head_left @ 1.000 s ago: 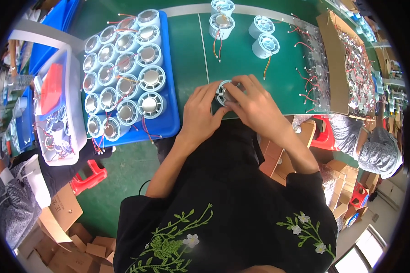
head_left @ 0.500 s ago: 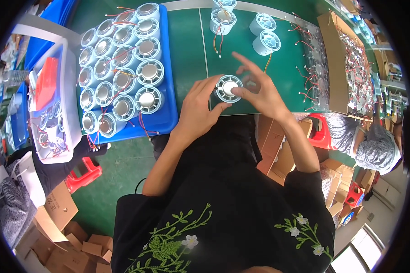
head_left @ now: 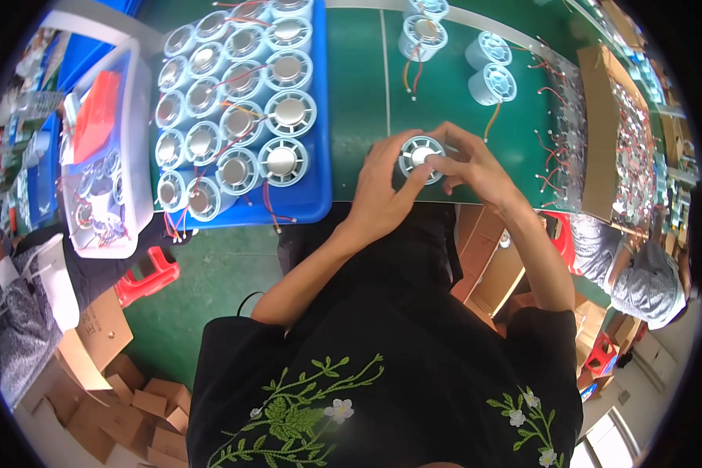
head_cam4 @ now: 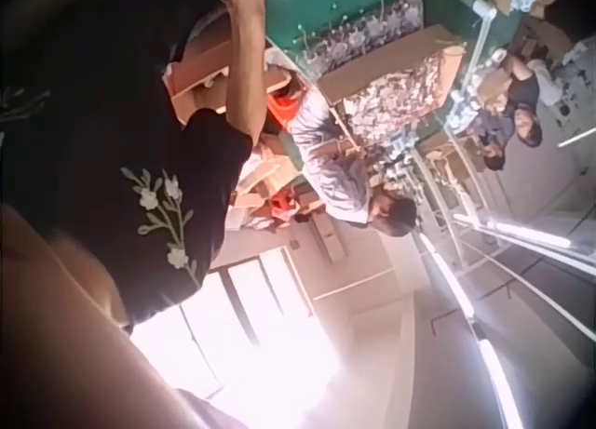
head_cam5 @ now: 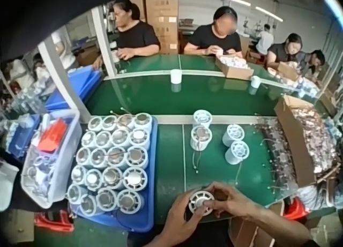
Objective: The person picks up a plastic housing and a speaker by hand, inserts the speaker into the housing, and presses it into place. The person then places the assembled unit onto a blue tray and repeats the process.
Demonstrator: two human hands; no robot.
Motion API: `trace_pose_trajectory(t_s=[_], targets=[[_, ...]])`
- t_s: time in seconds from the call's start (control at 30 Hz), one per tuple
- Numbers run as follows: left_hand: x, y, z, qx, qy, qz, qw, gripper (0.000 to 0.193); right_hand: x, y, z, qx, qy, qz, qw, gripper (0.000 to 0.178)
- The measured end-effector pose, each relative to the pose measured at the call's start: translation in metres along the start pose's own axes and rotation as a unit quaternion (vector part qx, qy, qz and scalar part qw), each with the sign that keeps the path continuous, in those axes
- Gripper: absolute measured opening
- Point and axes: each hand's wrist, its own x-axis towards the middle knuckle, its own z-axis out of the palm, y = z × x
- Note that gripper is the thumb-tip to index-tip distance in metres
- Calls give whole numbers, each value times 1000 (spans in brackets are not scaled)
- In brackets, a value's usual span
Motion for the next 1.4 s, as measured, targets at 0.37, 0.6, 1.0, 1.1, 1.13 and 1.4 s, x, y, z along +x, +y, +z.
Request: trace_pose_trajectory(t_s=[0.37, 0.6, 1.0, 1.1, 1.13, 1.4], targets=[[-47, 21, -22, 240, 34, 149, 959, 77, -20, 17, 30, -175, -3, -233, 957, 63], [-78, 80, -93, 235, -28, 109, 965, 75, -15, 1, 81, -250, -2, -422, 871, 68], [-35, 65, -149, 449, 6, 171, 877, 30, 27, 16, 128, -265, 46, -474, 838, 66], [-35, 58, -156, 451, 33, 182, 873, 28, 24, 19, 138, -271, 64, -476, 834, 65], [-35, 56, -158, 450, 33, 180, 874, 28, 24, 19, 143, -270, 74, -477, 833, 65], [-32, 48, -178, 482, 68, 202, 850, 29, 22, 12, 160, -301, 113, -455, 830, 54]])
